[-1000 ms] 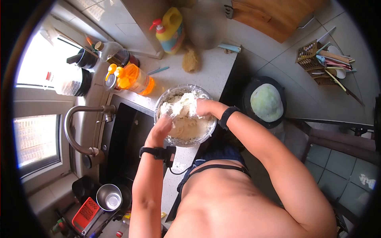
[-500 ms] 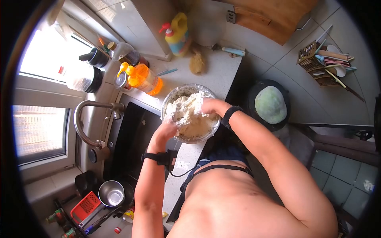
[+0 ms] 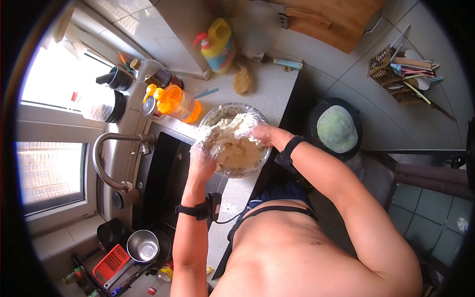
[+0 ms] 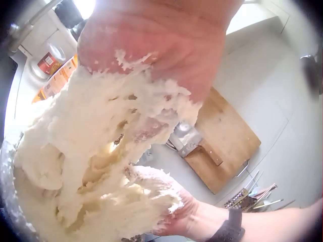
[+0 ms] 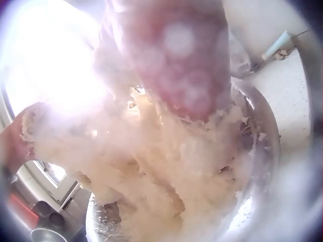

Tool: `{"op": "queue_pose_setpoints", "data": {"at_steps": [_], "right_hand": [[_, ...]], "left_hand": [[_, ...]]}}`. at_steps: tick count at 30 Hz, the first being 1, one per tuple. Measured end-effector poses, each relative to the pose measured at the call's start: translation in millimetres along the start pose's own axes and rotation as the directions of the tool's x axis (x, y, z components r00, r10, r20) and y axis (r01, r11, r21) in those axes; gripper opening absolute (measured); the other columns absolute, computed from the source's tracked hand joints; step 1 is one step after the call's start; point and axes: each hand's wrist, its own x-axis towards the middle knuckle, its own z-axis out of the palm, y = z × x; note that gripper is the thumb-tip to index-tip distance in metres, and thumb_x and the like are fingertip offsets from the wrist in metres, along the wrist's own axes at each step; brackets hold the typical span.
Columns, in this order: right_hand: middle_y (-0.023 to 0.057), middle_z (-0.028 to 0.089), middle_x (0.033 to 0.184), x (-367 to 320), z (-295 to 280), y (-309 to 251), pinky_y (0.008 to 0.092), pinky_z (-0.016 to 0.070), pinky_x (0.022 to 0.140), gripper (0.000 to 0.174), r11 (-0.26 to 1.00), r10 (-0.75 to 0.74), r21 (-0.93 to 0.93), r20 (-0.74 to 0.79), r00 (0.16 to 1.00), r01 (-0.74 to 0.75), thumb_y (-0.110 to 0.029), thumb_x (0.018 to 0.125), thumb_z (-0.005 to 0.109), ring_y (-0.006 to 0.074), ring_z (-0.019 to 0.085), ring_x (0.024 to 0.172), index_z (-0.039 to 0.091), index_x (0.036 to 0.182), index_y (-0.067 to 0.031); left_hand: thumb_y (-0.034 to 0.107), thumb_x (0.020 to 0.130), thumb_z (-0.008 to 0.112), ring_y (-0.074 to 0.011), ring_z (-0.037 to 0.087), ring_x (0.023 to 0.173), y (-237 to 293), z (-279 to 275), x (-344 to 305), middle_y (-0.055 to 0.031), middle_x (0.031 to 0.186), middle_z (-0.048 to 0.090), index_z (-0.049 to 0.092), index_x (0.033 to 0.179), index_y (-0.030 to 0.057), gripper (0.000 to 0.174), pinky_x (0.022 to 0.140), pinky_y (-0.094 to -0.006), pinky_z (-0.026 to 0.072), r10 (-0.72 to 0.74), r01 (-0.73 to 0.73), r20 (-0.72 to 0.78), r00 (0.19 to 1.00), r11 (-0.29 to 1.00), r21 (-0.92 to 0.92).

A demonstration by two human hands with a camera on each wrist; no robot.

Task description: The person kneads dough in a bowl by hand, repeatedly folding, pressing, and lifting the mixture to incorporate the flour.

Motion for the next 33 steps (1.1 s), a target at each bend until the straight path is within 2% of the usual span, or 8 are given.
{"op": "queue_pose_setpoints", "data": {"at_steps": [6,9,12,18,19,24,31,33], "right_hand": [[0.0097,0.056,0.11,27,-1,21,0.0377,0.0487,0.078,0.038,0.958,-0.018,0.286,0.025,1.0,0.01,-0.028,0.085,0.048,0.0201,0.056,0.097,0.05,0.115,-0.0052],[0.0119,0.05,0.12,28,8,22,0.039,0.0427,0.087,0.044,0.939,0.096,0.343,-0.213,0.972,-0.018,-0.033,0.088,0.04,0.0229,0.049,0.109,0.044,0.122,-0.0056],[0.0134,0.043,0.127,0,40,-2,0.0375,0.0336,0.094,0.052,0.976,0.032,0.214,-0.33,0.944,0.042,-0.041,0.088,0.036,0.0237,0.041,0.115,0.04,0.126,-0.0058],[0.0147,0.048,0.122,6,40,12,0.0322,0.0358,0.092,0.052,0.968,-0.14,-0.232,-0.196,0.971,0.093,-0.037,0.084,0.049,0.0257,0.048,0.108,0.043,0.124,-0.006],[0.0153,0.048,0.122,3,38,14,0.0333,0.0352,0.093,0.051,0.923,-0.184,-0.37,-0.18,0.966,0.107,-0.038,0.083,0.05,0.0273,0.047,0.109,0.043,0.124,-0.0069],[0.0174,0.045,0.123,-32,45,-19,0.0369,0.0312,0.098,0.05,0.549,-0.447,-0.795,-0.022,0.894,0.256,-0.036,0.082,0.05,0.0325,0.041,0.115,0.043,0.124,-0.0105],[0.0151,0.045,0.123,-52,45,-69,0.0357,0.03,0.098,0.041,0.293,-0.492,-0.887,0.18,0.852,0.356,-0.025,0.081,0.056,0.0324,0.039,0.115,0.049,0.12,-0.0133],[0.0145,0.048,0.119,-48,37,-72,0.0354,0.0318,0.097,0.038,0.079,-0.48,-0.908,0.327,0.814,0.411,-0.017,0.076,0.061,0.0317,0.043,0.111,0.054,0.114,-0.0205]], "left_hand": [[0.006,0.079,0.057,-0.0111,0.053,0.08,6,0,3,-0.006,0.093,0.061,0.057,0.101,-0.0023,0.024,0.071,-0.0251,0.0448,-0.063,0.048,-0.067,0.996,0.978,-0.202],[0.008,0.08,0.055,-0.0127,0.055,0.081,11,2,9,-0.0066,0.095,0.059,0.054,0.105,-0.0012,0.027,0.071,-0.0261,0.046,-0.136,0.066,-0.11,0.984,0.871,-0.488],[0.009,0.08,0.054,-0.0169,0.057,0.087,19,2,14,-0.0071,0.097,0.057,0.049,0.111,0.0006,0.033,0.076,-0.03,0.0471,-0.263,0.124,-0.041,0.964,0.582,-0.803],[0.021,0.087,0.049,-0.0199,0.05,0.105,43,-3,21,-0.0076,0.116,0.05,0.043,0.122,0.0026,0.04,0.089,-0.0338,0.0412,-0.153,-0.001,-0.112,0.982,0.587,-0.81],[0.021,0.088,0.048,-0.021,0.048,0.108,44,-5,21,-0.0088,0.12,0.048,0.041,0.123,0.003,0.041,0.091,-0.0352,0.0401,-0.046,-0.064,-0.128,0.991,0.675,-0.735],[0.025,0.089,0.046,-0.024,0.047,0.111,66,-14,14,-0.0112,0.123,0.045,0.038,0.126,0.0026,0.044,0.094,-0.0372,0.0379,-0.079,0.043,0.011,0.997,0.416,-0.908],[0.024,0.088,0.047,-0.0232,0.047,0.111,94,-21,13,-0.0126,0.125,0.044,0.037,0.126,-0.0018,0.047,0.094,-0.036,0.0377,-0.074,-0.039,-0.075,0.994,0.407,-0.913],[0.025,0.088,0.047,-0.0239,0.046,0.112,101,-23,14,-0.012,0.125,0.045,0.034,0.128,0.0003,0.049,0.095,-0.0371,0.0372,-0.004,-0.113,-0.126,0.992,0.422,-0.9]]}}
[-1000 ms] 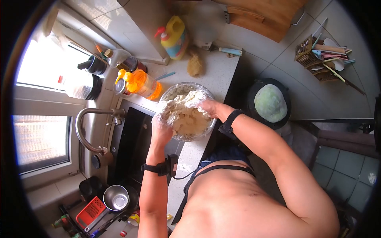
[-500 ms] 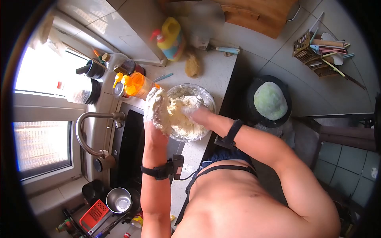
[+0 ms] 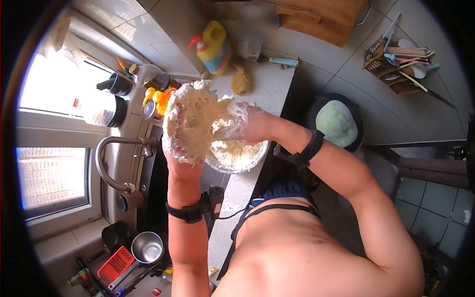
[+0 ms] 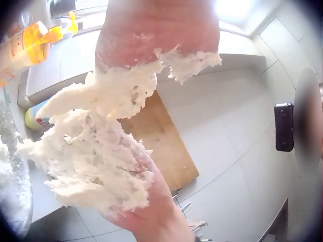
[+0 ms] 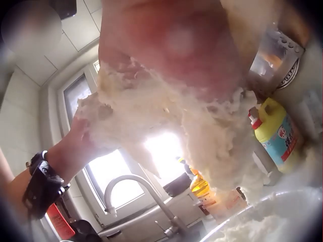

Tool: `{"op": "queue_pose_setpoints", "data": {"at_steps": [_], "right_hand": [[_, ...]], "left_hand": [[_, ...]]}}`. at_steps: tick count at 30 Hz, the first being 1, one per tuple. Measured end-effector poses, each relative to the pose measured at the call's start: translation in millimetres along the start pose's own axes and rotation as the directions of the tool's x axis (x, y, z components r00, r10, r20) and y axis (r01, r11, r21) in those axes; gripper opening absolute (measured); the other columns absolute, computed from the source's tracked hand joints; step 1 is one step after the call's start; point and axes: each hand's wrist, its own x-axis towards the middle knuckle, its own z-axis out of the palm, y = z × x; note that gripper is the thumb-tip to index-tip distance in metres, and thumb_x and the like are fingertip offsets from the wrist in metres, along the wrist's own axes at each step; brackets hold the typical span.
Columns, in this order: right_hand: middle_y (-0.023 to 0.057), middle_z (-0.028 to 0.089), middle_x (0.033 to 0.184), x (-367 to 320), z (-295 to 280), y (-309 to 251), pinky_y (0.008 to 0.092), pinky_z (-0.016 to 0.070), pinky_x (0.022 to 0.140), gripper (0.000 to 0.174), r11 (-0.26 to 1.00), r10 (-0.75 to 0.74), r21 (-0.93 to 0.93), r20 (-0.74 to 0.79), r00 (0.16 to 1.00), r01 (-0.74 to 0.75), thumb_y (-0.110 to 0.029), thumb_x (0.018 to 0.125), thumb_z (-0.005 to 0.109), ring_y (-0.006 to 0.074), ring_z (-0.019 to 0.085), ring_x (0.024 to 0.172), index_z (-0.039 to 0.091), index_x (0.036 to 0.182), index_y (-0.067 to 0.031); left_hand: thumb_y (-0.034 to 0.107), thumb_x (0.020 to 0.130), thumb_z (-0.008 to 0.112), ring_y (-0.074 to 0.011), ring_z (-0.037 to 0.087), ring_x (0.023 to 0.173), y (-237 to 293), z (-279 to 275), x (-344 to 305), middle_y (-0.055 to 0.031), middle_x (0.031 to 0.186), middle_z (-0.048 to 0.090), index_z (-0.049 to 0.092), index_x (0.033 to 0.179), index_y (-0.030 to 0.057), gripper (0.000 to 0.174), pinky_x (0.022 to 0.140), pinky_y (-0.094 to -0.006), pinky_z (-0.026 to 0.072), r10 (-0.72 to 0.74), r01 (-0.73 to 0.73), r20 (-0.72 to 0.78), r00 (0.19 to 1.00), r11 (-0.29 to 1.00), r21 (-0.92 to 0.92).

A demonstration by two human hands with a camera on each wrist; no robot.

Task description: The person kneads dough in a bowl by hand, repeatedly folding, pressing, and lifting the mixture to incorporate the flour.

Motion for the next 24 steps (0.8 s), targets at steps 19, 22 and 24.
{"op": "queue_pose_setpoints", "data": {"at_steps": [19,22,24], "right_hand": [[0.002,0.06,0.103,5,18,-12,0.0269,0.0459,0.075,0.04,-0.02,0.09,0.936,0.353,0.931,-0.353,-0.016,0.08,0.061,0.011,0.055,0.092,0.05,0.118,-0.0109],[0.002,0.059,0.107,9,37,0,0.0283,0.0464,0.079,0.042,-0.287,-0.053,0.935,0.203,0.978,-0.21,-0.023,0.082,0.06,0.0109,0.055,0.095,0.048,0.119,-0.0105],[0.0029,0.058,0.109,14,32,-9,0.0301,0.0461,0.082,0.045,-0.392,-0.072,0.903,0.158,0.985,-0.174,-0.031,0.081,0.06,0.0118,0.056,0.096,0.048,0.119,-0.0091]], "left_hand": [[0.044,0.086,0.042,-0.0265,0.053,0.099,-6,-11,6,-0.0104,0.112,0.054,0.044,0.121,0.0075,0.051,0.085,-0.0423,0.0436,-0.065,0.067,0.019,0.998,0.921,-0.383],[0.046,0.085,0.042,-0.0268,0.053,0.099,-19,-18,5,-0.0106,0.111,0.054,0.045,0.119,0.0071,0.052,0.085,-0.0421,0.0438,-0.06,0.05,-0.01,0.998,0.904,-0.425],[0.046,0.085,0.042,-0.0264,0.053,0.099,-29,-21,4,-0.0104,0.111,0.054,0.046,0.118,0.007,0.051,0.086,-0.0421,0.0438,-0.056,0.047,-0.007,0.998,0.9,-0.433]]}}
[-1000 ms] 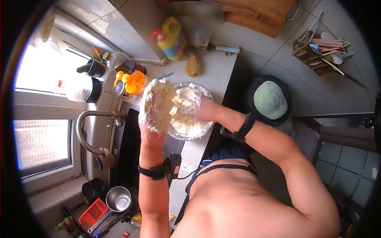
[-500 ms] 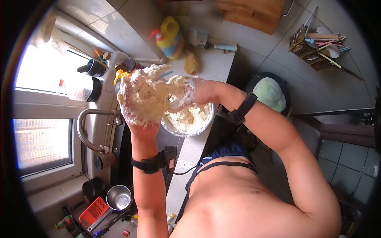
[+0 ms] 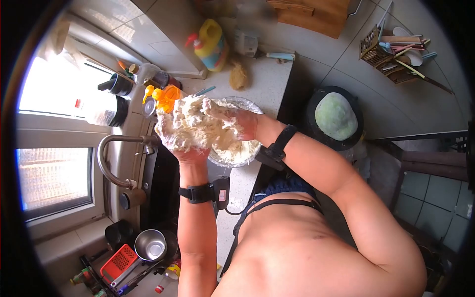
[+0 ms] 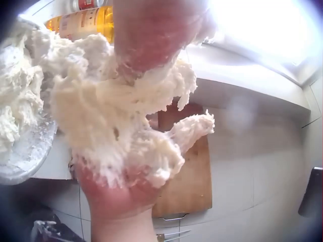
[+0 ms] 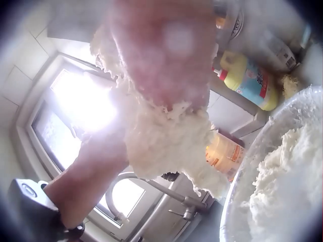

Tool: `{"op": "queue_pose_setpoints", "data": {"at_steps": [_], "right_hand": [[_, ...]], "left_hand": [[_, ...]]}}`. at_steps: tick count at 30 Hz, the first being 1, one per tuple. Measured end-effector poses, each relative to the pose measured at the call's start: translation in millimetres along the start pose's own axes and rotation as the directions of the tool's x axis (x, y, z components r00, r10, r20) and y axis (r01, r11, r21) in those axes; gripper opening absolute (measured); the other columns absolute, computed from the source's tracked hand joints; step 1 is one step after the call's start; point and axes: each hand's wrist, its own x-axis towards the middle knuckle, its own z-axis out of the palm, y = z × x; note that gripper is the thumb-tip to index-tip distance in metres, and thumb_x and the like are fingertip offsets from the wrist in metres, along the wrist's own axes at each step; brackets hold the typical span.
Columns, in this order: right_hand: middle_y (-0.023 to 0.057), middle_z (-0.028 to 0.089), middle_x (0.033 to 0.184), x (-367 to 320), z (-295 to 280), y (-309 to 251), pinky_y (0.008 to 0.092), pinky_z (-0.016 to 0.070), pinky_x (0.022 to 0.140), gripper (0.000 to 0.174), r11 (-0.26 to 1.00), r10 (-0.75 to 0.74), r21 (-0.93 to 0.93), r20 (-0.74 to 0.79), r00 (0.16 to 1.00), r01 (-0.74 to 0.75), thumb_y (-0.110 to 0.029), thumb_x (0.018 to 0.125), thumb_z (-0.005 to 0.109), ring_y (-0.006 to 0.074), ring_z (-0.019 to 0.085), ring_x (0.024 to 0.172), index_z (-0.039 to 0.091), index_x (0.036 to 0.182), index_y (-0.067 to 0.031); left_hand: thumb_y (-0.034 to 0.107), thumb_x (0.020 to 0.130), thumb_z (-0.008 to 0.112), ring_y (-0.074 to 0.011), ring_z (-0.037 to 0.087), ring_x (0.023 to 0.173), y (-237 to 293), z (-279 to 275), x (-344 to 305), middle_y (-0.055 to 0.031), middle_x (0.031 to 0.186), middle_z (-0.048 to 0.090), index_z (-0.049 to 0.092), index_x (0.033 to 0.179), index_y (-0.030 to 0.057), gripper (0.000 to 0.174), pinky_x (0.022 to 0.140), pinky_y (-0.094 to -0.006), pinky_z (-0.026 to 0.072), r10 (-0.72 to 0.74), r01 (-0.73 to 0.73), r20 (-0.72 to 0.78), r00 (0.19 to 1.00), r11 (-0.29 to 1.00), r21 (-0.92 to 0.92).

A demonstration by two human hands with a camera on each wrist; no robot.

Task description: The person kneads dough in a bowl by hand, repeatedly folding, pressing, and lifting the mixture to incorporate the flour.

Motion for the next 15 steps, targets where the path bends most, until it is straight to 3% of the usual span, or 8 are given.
{"op": "queue_pose_setpoints", "data": {"at_steps": [6,9,11,14,15], "right_hand": [[0.0059,0.06,0.107,3,13,3,0.0329,0.0472,0.081,0.055,0.997,-0.058,-0.061,-0.125,0.99,0.051,-0.049,0.077,0.057,0.0165,0.059,0.093,0.053,0.112,-0.0075],[0.0074,0.061,0.103,5,8,3,0.0346,0.0484,0.08,0.055,0.998,-0.042,0.035,-0.051,0.998,0.044,-0.054,0.08,0.049,0.0178,0.059,0.09,0.054,0.109,-0.0071],[0.0081,0.06,0.103,11,6,3,0.0351,0.0488,0.079,0.059,0.998,-0.018,0.054,-0.066,0.998,0.022,-0.058,0.082,0.043,0.0186,0.059,0.09,0.054,0.108,-0.0068],[0.008,0.06,0.102,13,0,6,0.0343,0.049,0.078,0.054,0.998,0.015,0.067,-0.046,0.999,-0.012,-0.053,0.083,0.044,0.0185,0.059,0.089,0.054,0.108,-0.0067],[0.0056,0.064,0.095,12,0,8,0.032,0.0485,0.078,0.041,0.996,-0.038,0.078,-0.089,0.995,0.045,-0.042,0.084,0.047,0.0162,0.061,0.083,0.058,0.101,-0.0061]], "left_hand": [[0.048,0.085,0.042,-0.0283,0.054,0.1,-10,-22,-2,-0.0115,0.112,0.054,0.046,0.118,0.0063,0.053,0.086,-0.0443,0.0439,-0.102,0.104,0.082,0.991,0.994,-0.031],[0.049,0.085,0.041,-0.0289,0.056,0.097,-6,-23,-5,-0.0118,0.107,0.057,0.052,0.111,0.0061,0.051,0.083,-0.0447,0.046,-0.203,0.202,-0.007,0.979,0.979,-0.037],[0.049,0.085,0.041,-0.0285,0.055,0.099,-7,-30,-3,-0.0116,0.11,0.056,0.047,0.117,0.0061,0.053,0.085,-0.0451,0.0444,-0.263,0.265,0.064,0.963,0.964,-0.034],[0.046,0.087,0.04,-0.0278,0.055,0.099,-11,-38,-1,-0.0113,0.112,0.055,0.047,0.118,0.0061,0.051,0.086,-0.0446,0.0439,-0.329,0.337,0.125,0.936,0.94,-0.057],[0.045,0.087,0.04,-0.0277,0.055,0.1,-11,-38,0,-0.0112,0.112,0.055,0.047,0.118,0.0062,0.05,0.086,-0.0444,0.0439,-0.359,0.369,0.14,0.923,0.928,-0.052]]}}
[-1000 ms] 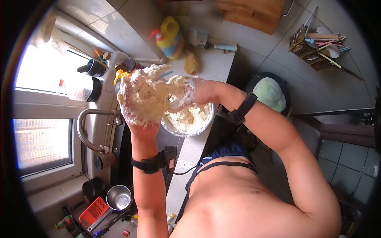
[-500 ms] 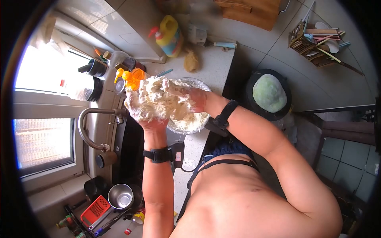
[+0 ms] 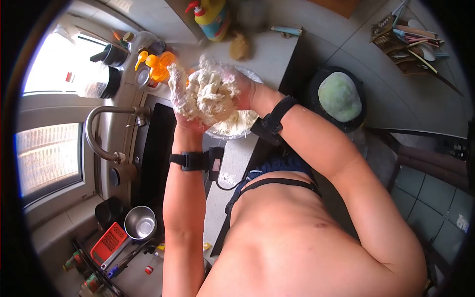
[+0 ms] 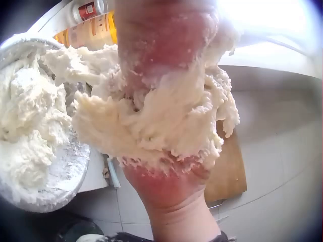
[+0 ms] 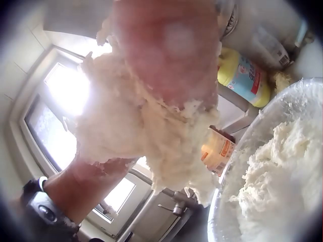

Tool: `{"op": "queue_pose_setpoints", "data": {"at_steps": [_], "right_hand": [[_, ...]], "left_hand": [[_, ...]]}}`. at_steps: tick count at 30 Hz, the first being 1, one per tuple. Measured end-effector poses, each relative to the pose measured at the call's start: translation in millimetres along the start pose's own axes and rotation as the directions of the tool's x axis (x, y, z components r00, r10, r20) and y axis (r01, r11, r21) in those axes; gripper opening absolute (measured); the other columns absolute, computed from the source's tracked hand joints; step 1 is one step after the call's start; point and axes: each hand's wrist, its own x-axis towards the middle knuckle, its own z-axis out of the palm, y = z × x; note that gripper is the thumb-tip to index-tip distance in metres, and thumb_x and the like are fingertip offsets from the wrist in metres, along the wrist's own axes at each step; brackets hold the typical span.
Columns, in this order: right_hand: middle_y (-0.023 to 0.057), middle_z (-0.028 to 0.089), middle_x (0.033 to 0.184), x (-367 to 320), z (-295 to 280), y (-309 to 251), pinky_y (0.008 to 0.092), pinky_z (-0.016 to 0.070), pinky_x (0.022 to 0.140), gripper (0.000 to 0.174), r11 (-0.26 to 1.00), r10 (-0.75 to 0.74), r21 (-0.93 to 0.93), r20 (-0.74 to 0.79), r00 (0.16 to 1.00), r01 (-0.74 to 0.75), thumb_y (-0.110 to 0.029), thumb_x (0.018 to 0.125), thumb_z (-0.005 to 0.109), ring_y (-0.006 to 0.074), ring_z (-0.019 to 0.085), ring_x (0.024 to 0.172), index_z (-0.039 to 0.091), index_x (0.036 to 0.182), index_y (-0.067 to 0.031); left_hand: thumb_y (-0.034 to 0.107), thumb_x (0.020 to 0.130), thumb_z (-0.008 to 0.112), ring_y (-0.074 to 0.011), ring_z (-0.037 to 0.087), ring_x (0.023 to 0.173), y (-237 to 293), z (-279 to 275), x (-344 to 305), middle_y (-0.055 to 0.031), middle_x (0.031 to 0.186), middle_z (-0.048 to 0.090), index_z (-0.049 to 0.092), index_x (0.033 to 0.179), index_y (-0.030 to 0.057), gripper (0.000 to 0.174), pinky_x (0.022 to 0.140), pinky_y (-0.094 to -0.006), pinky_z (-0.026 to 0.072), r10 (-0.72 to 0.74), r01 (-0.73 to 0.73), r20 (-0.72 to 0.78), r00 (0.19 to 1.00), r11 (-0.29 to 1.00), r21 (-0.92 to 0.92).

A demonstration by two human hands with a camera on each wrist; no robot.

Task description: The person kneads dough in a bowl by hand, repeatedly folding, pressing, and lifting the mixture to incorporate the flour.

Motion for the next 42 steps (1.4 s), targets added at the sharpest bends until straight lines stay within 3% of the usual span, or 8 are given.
{"op": "queue_pose_setpoints", "data": {"at_steps": [5,8,15,24,28,36,39,42], "right_hand": [[0.0064,0.063,0.095,-2,-12,2,0.0326,0.0488,0.078,0.035,0.992,-0.086,-0.094,-0.015,0.996,0.084,-0.032,0.084,0.045,0.0169,0.061,0.084,0.058,0.101,-0.0053],[0.0078,0.064,0.094,-6,-11,-2,0.0327,0.0494,0.076,0.033,0.988,-0.079,-0.14,-0.15,0.985,0.058,-0.03,0.084,0.044,0.0172,0.062,0.083,0.059,0.1,-0.0043],[0.0082,0.061,0.099,0,-27,0,0.0339,0.049,0.079,0.03,0.989,-0.032,-0.147,-0.161,0.986,0.008,-0.028,0.085,0.047,0.0181,0.06,0.086,0.056,0.103,-0.0053],[0.0099,0.061,0.103,-6,-39,7,0.0367,0.0507,0.076,0.04,0.956,-0.119,-0.292,-0.457,0.881,-0.022,-0.035,0.088,0.039,0.0192,0.061,0.087,0.055,0.108,-0.0032],[0.0133,0.055,0.112,-3,-48,10,0.0421,0.0442,0.088,0.041,0.988,-0.147,-0.111,-0.414,0.898,0.11,-0.031,0.087,0.041,0.0253,0.056,0.1,0.049,0.115,-0.0031],[0.0155,0.058,0.106,8,-66,13,0.043,0.0434,0.087,0.053,0.98,-0.13,0.08,-0.421,0.898,0.18,-0.047,0.084,0.044,0.0276,0.057,0.095,0.054,0.107,-0.0006],[0.0133,0.047,0.123,-2,-60,10,0.0436,0.0372,0.094,0.056,0.995,-0.098,-0.053,-0.341,0.935,0.085,-0.045,0.09,0.024,0.0268,0.048,0.111,0.041,0.124,-0.0041],[0.0142,0.048,0.122,-8,-45,5,0.0449,0.0375,0.094,0.058,0.992,-0.109,-0.091,-0.331,0.937,0.083,-0.048,0.089,0.024,0.0281,0.048,0.11,0.042,0.123,-0.0043]], "left_hand": [[0.046,0.088,0.04,-0.0263,0.057,0.093,-4,-5,8,-0.0114,0.105,0.058,0.051,0.111,0.0048,0.048,0.079,-0.0419,0.0481,-0.09,0.095,-0.132,0.987,0.995,0.035],[0.045,0.086,0.045,-0.0257,0.058,0.09,-7,-7,14,-0.0104,0.102,0.058,0.052,0.109,0.005,0.046,0.077,-0.0413,0.0485,-0.021,0.082,-0.321,0.947,0.981,0.177],[0.048,0.084,0.049,-0.0275,0.057,0.09,-4,-2,15,-0.0114,0.101,0.057,0.05,0.108,0.0036,0.05,0.077,-0.0429,0.048,0.068,0.067,-0.431,0.9,0.955,0.29],[0.047,0.083,0.049,-0.0292,0.056,0.092,1,-23,3,-0.0137,0.103,0.056,0.05,0.107,0.0016,0.051,0.079,-0.0427,0.0469,0.067,0.042,-0.444,0.894,0.972,0.231],[0.051,0.084,0.044,-0.0264,0.055,0.097,-2,-18,1,-0.0108,0.11,0.055,0.048,0.116,0.007,0.055,0.084,-0.0411,0.0447,0.103,-0.023,-0.36,0.927,0.975,0.219],[0.047,0.085,0.047,-0.0238,0.051,0.102,-5,1,-8,-0.0074,0.11,0.054,0.048,0.116,0.0108,0.048,0.087,-0.0408,0.0426,0.221,-0.177,-0.272,0.936,0.968,0.178],[0.041,0.086,0.048,-0.024,0.051,0.102,0,-3,-9,-0.0075,0.109,0.054,0.047,0.118,0.0087,0.045,0.087,-0.0399,0.043,0.185,-0.149,-0.244,0.952,0.976,0.161],[0.047,0.085,0.046,-0.0271,0.05,0.105,7,-19,-12,-0.0114,0.117,0.05,0.043,0.122,0.0058,0.055,0.088,-0.0423,0.0421,0.195,-0.063,-0.298,0.934,0.913,0.403]]}}
